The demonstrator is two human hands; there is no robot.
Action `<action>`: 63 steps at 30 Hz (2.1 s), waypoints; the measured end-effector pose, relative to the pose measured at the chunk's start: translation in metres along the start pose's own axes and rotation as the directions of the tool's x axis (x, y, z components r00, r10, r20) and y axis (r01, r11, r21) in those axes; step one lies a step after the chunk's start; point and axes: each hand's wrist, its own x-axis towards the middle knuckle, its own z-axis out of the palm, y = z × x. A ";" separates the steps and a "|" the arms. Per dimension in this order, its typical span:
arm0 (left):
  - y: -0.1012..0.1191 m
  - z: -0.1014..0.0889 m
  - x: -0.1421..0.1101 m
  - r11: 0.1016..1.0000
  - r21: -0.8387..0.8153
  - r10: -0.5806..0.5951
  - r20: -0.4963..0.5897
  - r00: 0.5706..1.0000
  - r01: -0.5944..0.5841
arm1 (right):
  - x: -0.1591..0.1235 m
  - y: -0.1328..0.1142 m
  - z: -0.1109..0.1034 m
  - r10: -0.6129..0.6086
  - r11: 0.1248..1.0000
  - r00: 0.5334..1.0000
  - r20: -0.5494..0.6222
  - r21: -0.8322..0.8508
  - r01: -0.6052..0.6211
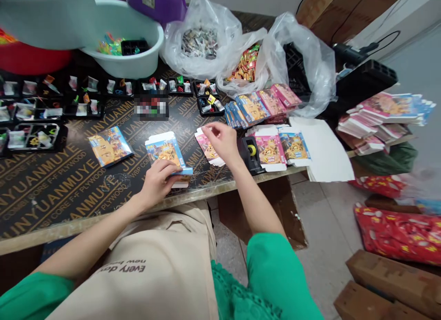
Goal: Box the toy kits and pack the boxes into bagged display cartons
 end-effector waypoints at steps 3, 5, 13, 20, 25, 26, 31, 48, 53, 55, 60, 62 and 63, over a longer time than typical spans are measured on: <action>-0.001 -0.036 0.006 0.979 -0.187 -0.053 0.114 0.992 0.074 | 0.079 0.037 0.017 -0.005 0.931 0.999 0.051 -0.365 0.024; -0.009 -0.066 0.005 0.968 -0.229 -0.069 0.151 0.986 0.103 | 0.120 0.059 0.028 0.129 0.873 0.984 0.125 -0.484 -0.053; -0.077 -0.146 -0.081 0.917 0.213 -0.396 0.406 0.824 0.336 | 0.145 0.084 0.055 0.244 0.806 0.904 0.352 -0.591 0.012; -0.080 -0.130 -0.074 0.899 0.189 -0.434 0.265 0.861 0.395 | 0.141 0.076 0.055 0.089 0.877 0.895 0.438 -0.461 0.138; -0.062 -0.071 -0.051 0.855 0.478 -0.415 0.401 0.817 0.201 | 0.164 0.087 0.052 0.100 0.907 0.857 0.506 -0.401 0.131; -0.061 -0.064 -0.050 0.827 0.535 -0.437 0.417 0.797 0.173 | 0.165 0.089 0.054 0.099 0.915 0.852 0.514 -0.383 0.125; -0.062 -0.060 -0.049 0.740 0.659 -0.511 0.421 0.749 0.134 | 0.156 0.090 0.061 0.045 0.938 0.908 0.417 -0.331 0.106; -0.048 -0.064 -0.029 0.949 0.166 -0.309 0.308 0.900 0.269 | -0.017 -0.001 0.025 -0.389 0.900 0.734 0.557 0.062 0.431; -0.047 -0.057 -0.040 0.954 0.087 -0.299 0.207 0.932 0.287 | -0.031 -0.005 0.028 -0.424 0.889 0.733 0.532 0.089 0.450; -0.046 -0.055 -0.043 0.950 0.071 -0.312 0.196 0.930 0.303 | -0.035 -0.006 0.031 -0.439 0.883 0.727 0.528 0.102 0.458; -0.046 -0.049 -0.048 0.943 0.015 -0.325 0.252 0.912 0.332 | -0.052 -0.012 0.044 -0.462 0.866 0.686 0.562 0.116 0.487; -0.045 -0.044 -0.050 0.938 0.061 -0.342 0.312 0.886 0.341 | -0.058 -0.016 0.049 -0.460 0.864 0.670 0.582 0.119 0.489; -0.045 -0.041 -0.052 0.938 0.088 -0.345 0.344 0.873 0.336 | -0.060 -0.017 0.051 -0.458 0.863 0.661 0.595 0.121 0.490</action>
